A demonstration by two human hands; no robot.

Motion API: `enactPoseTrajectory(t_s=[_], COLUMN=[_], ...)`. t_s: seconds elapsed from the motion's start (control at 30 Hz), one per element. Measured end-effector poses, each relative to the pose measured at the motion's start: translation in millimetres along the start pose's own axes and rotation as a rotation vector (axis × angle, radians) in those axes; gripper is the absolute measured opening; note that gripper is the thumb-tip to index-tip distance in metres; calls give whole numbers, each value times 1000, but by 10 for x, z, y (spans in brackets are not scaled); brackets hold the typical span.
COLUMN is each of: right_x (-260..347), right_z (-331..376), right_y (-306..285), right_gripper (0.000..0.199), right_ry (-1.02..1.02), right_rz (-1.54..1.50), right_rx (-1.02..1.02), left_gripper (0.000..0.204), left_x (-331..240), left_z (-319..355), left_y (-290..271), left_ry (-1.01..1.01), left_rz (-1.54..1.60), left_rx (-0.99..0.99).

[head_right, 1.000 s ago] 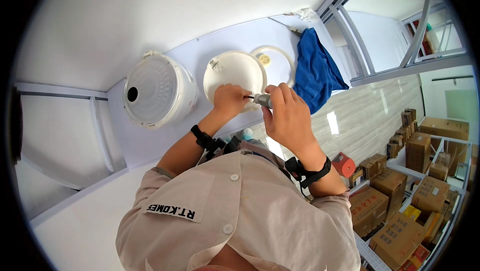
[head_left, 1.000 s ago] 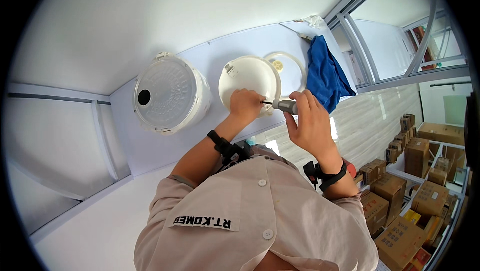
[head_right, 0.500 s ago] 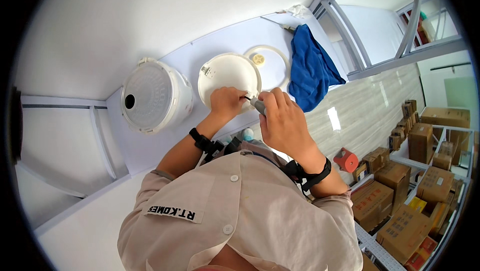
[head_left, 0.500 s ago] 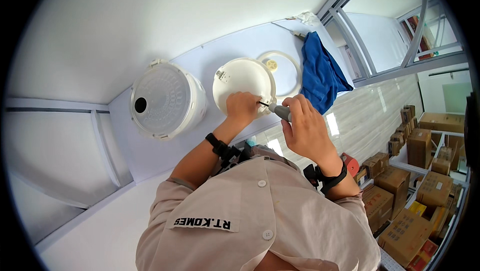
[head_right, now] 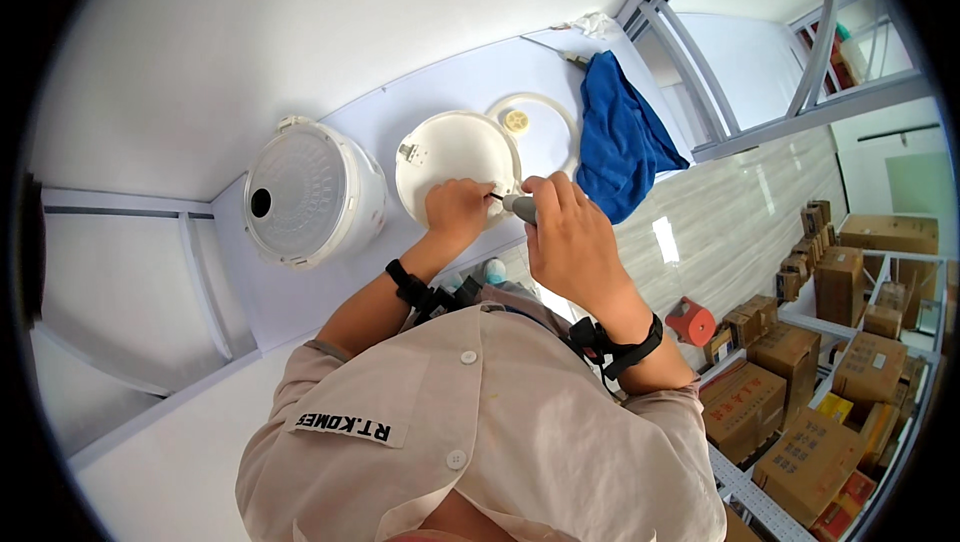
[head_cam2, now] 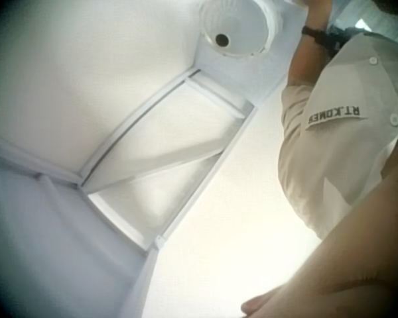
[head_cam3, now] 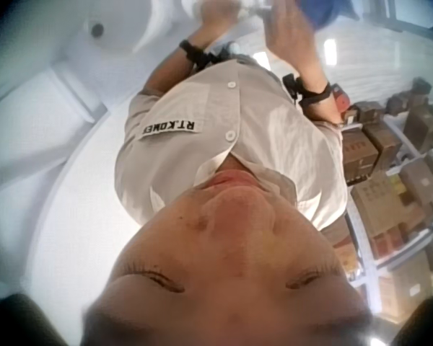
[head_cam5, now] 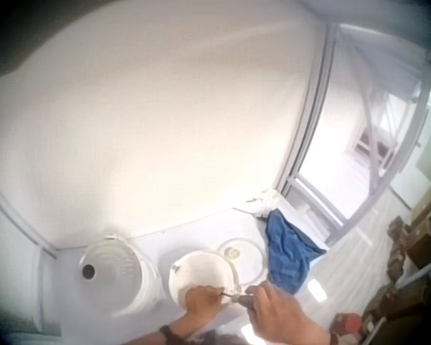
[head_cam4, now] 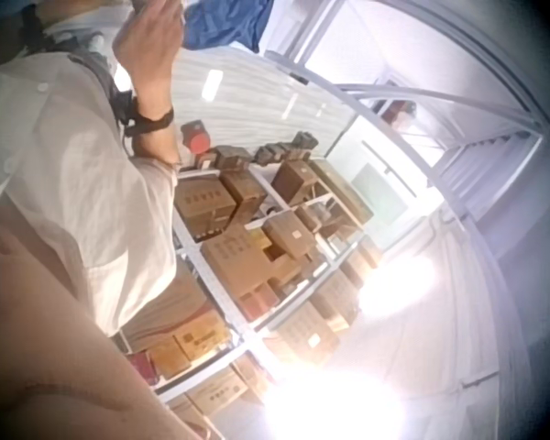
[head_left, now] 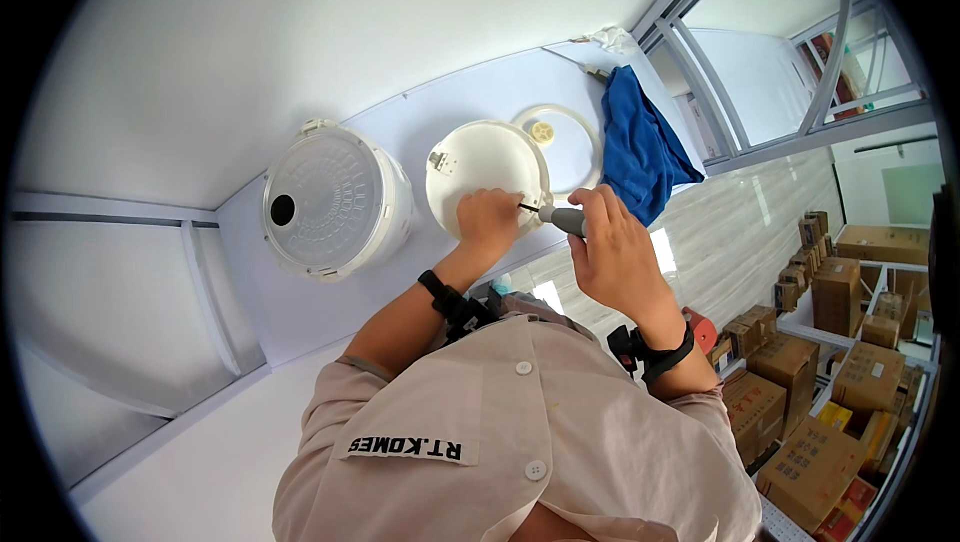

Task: The person uses a screwdriver to fasten screws into a white plastic appliance component on a workbench. They reposition the component and continue tightening screws at different locations.

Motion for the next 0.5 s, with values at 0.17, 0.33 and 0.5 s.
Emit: enactPoseTrajectory(t_s=[0.17, 0.33, 0.5], right_x=[-115, -41, -56], right_z=[90, 66, 88], right_y=[126, -24, -22], right_gripper=[44, 48, 48], right_ry=[332, 159, 74], right_rz=[170, 81, -85], right_rx=[286, 46, 51], left_gripper=[12, 13, 16], left_x=[-12, -39, -42], left_z=[6, -7, 3], left_y=[12, 7, 11], left_ry=[3, -45, -38], left_rz=[-2, -10, 2], left_rx=[-13, 89, 35])
Point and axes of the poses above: each hand's wrist, its own z-axis away from the middle knuckle, its own y-axis out of the palm, x = y × z, the point moved 5 cm from there along -z, towards the middle knuckle, and after that the axes turned 7 degrees about -x, right-handed, at the moved point
